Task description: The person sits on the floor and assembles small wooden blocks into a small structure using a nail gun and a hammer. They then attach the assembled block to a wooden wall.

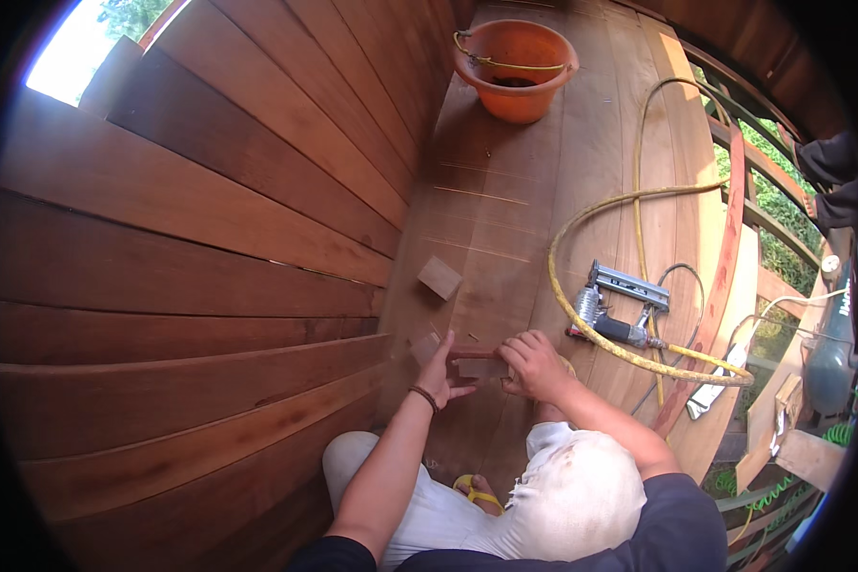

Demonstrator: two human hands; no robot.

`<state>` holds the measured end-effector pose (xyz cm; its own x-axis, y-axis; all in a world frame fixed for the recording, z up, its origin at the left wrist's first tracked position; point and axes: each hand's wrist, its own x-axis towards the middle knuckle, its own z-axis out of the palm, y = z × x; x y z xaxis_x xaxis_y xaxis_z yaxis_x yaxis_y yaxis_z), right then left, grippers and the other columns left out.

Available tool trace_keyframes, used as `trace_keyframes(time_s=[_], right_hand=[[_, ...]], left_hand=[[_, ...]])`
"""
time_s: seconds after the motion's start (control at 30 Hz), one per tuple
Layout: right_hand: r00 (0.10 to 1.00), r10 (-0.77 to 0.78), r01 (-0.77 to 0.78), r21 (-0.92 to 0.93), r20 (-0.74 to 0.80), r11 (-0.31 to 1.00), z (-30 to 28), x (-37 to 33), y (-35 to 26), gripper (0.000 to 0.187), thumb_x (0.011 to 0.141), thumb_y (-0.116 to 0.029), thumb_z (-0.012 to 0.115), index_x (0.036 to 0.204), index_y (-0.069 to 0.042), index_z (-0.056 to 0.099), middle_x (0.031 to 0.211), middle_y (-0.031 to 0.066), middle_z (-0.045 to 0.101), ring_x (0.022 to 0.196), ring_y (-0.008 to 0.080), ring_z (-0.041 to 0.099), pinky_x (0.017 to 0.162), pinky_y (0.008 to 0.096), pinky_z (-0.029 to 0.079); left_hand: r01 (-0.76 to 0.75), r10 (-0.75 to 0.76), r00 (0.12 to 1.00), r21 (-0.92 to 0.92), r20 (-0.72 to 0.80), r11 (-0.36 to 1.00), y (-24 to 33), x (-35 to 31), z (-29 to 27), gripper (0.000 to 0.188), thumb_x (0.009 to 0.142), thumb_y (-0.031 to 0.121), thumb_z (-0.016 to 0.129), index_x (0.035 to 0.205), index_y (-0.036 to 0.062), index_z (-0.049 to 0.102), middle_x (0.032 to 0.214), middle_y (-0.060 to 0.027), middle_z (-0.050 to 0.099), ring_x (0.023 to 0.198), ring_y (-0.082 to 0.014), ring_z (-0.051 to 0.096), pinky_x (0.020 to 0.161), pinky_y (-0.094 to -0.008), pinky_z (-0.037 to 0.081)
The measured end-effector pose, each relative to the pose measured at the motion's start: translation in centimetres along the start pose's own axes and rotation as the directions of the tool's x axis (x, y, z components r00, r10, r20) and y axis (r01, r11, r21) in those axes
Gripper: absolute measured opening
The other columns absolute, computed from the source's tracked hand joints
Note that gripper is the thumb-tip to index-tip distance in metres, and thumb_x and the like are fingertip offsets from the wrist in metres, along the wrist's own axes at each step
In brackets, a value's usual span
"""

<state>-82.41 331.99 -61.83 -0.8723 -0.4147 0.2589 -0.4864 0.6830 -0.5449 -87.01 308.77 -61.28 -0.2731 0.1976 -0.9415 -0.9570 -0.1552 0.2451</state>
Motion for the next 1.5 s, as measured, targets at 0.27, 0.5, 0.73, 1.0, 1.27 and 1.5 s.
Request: trace_keyframes(time_s=[0.27,0.5,0.73,1.0,1.27,1.5], right_hand=[[0.977,-0.209,0.194,-0.240,-0.038,0.951,-0.6,-0.9,0.5,0.042,0.070,-0.022,0.075,0.110,-0.015,0.066,0.114,0.0028,0.062,0.110,0.0226,0.058,0.099,0.0465,0.043],[0.964,-0.225,0.167,-0.336,-0.142,0.927,0.0,-1.9,1.8,0.033,0.074,-0.020,0.073,0.106,-0.020,0.066,0.115,0.0008,0.061,0.116,0.0210,0.055,0.107,0.0469,0.039],[0.997,0.069,-0.068,0.024,-0.029,0.997,-1.8,-0.7,1.2,0.064,0.064,-0.022,0.081,0.123,-0.009,0.059,0.123,0.0114,0.058,0.124,0.0311,0.053,0.109,0.0491,0.039],[0.923,0.276,-0.291,0.015,0.267,0.957,2.2,0.3,4.2,0.084,0.062,-0.019,0.084,0.136,-0.001,0.050,0.128,0.0155,0.058,0.121,0.0329,0.054,0.103,0.0437,0.043],[0.901,0.295,-0.292,-0.060,0.317,0.955,5.0,-0.3,6.7,0.084,0.060,-0.015,0.081,0.137,-0.003,0.051,0.127,0.0153,0.059,0.117,0.0358,0.055,0.099,0.0440,0.048],[0.912,0.167,-0.148,-0.078,0.374,0.986,5.1,0.6,8.3,0.080,0.065,-0.012,0.076,0.140,-0.008,0.053,0.126,0.0116,0.060,0.116,0.0336,0.056,0.098,0.0427,0.049]], left_hand=[[-0.024,0.040,0.990,-0.117,0.133,0.993,-1.9,2.1,-0.4,0.041,0.094,0.028,0.069,0.131,0.0146,0.057,0.127,-0.0062,0.062,0.120,-0.0235,0.059,0.098,-0.0476,0.051],[0.009,0.006,0.973,-0.064,0.229,0.998,-1.8,2.6,-0.8,0.040,0.093,0.023,0.070,0.130,0.0134,0.057,0.128,-0.0072,0.063,0.119,-0.0232,0.059,0.098,-0.0467,0.050],[-0.385,0.357,0.915,0.146,0.186,0.911,-1.4,2.5,-0.6,0.044,0.090,0.014,0.073,0.130,0.0049,0.058,0.121,-0.0060,0.065,0.112,-0.0188,0.062,0.095,-0.0370,0.052],[-0.413,0.408,0.909,0.308,0.083,0.857,-1.8,6.9,0.9,0.039,0.087,0.009,0.075,0.123,-0.0020,0.063,0.114,-0.0074,0.068,0.103,-0.0169,0.066,0.089,-0.0311,0.054],[-0.423,0.524,0.851,0.569,-0.016,0.705,-2.6,12.5,-0.1,0.035,0.086,0.003,0.071,0.119,-0.0030,0.063,0.106,-0.0062,0.071,0.095,-0.0147,0.068,0.082,-0.0289,0.055],[-0.495,0.731,0.676,0.793,0.095,0.355,-3.4,10.1,0.4,0.076,0.078,0.015,0.079,0.145,0.0038,0.045,0.135,-0.0159,0.059,0.121,-0.0277,0.060,0.103,-0.0373,0.048]])
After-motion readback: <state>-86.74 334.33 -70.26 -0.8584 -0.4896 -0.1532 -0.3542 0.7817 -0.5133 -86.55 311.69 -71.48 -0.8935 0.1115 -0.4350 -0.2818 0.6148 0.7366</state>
